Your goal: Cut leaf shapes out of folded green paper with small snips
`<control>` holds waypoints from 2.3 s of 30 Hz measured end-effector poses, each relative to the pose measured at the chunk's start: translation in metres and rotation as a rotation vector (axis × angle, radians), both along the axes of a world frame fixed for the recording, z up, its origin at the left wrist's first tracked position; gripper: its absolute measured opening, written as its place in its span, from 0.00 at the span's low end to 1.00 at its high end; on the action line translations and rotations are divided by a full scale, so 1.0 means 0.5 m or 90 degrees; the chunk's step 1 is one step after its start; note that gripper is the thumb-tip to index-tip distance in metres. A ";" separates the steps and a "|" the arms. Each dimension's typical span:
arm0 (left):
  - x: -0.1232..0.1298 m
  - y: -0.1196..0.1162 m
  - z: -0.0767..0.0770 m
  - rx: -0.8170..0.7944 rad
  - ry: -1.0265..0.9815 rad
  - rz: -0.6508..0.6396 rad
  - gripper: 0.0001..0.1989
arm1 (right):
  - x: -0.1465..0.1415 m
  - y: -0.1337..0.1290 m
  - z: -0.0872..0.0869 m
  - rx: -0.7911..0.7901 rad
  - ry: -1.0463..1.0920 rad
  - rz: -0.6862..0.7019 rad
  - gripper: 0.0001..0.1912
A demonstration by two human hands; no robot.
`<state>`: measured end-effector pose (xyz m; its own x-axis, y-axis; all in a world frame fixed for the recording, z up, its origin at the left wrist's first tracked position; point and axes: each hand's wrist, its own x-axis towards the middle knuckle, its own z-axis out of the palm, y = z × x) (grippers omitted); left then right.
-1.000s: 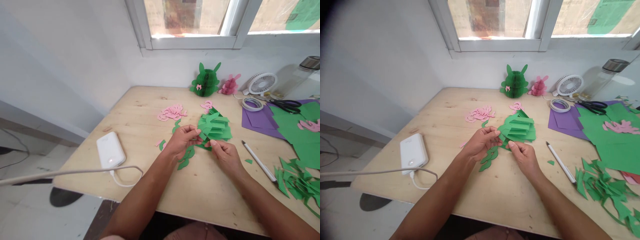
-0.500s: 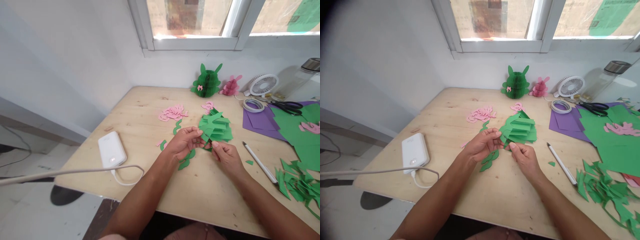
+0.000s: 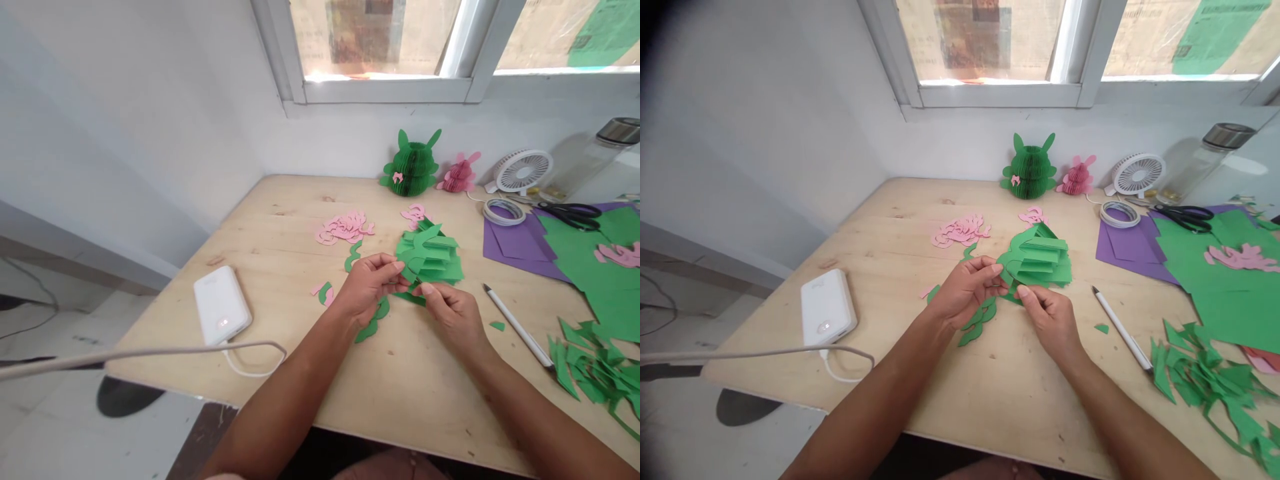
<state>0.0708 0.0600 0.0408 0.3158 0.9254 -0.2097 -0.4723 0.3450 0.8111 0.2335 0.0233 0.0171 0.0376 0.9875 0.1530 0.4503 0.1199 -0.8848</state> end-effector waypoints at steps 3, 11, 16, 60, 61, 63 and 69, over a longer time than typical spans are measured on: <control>0.002 -0.001 0.002 0.012 0.016 0.014 0.13 | 0.003 0.001 -0.004 0.005 -0.014 0.000 0.24; 0.004 -0.002 0.005 0.028 0.038 0.028 0.13 | 0.003 0.000 -0.003 0.007 -0.021 -0.004 0.23; 0.004 -0.002 0.004 0.023 0.037 0.026 0.13 | 0.004 0.000 -0.005 0.009 -0.024 -0.002 0.24; 0.008 -0.001 -0.003 0.009 0.022 0.044 0.13 | 0.002 0.002 -0.006 -0.011 0.002 -0.010 0.23; 0.008 -0.001 -0.004 0.005 0.019 0.048 0.13 | 0.001 0.002 -0.004 -0.014 0.005 -0.010 0.23; 0.008 0.000 -0.005 -0.005 0.011 0.061 0.13 | -0.001 0.000 0.000 -0.017 0.016 -0.014 0.22; 0.009 0.000 -0.006 -0.021 0.000 0.072 0.13 | -0.002 -0.004 0.008 -0.027 0.102 -0.066 0.21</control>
